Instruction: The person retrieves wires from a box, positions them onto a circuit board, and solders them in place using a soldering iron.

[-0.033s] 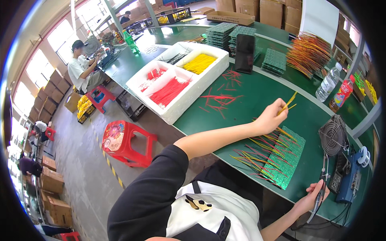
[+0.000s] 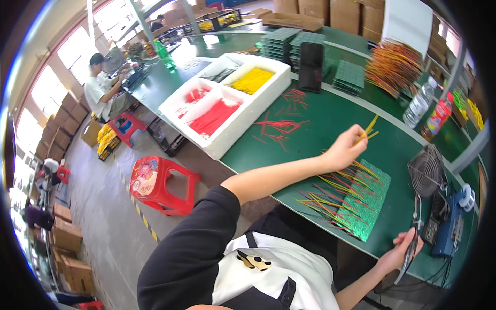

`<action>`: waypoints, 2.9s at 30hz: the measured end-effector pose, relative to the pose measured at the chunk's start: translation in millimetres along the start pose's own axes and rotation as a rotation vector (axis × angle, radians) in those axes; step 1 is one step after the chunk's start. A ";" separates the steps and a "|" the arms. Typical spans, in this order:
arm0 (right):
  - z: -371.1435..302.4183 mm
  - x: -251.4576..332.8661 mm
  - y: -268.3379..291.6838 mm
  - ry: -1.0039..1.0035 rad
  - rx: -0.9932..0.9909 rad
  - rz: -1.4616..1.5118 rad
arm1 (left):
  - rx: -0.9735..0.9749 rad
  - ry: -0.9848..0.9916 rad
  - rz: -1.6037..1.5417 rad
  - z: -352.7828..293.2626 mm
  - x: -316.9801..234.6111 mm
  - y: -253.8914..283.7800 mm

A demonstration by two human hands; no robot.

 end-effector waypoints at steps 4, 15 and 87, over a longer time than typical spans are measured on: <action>-6.4 14.4 -4.0 -0.090 -0.105 -0.069 | 0.081 0.022 -0.097 -1.2 7.1 -5.3; -2.9 6.9 -16.5 -0.150 -0.069 0.130 | 0.312 0.088 0.316 -13.2 2.8 -12.8; -4.0 8.0 -8.3 -0.236 0.019 0.154 | 0.415 -0.510 0.832 -33.5 -34.3 -27.0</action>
Point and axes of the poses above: each hand's wrist, its own z-axis towards the middle knuckle, its own y-axis out of the back of the hand, x = y × z, the point moved 4 cm from there along z, towards the middle knuckle, and after that the axes turned 4 degrees about y, right-handed, at the moved point
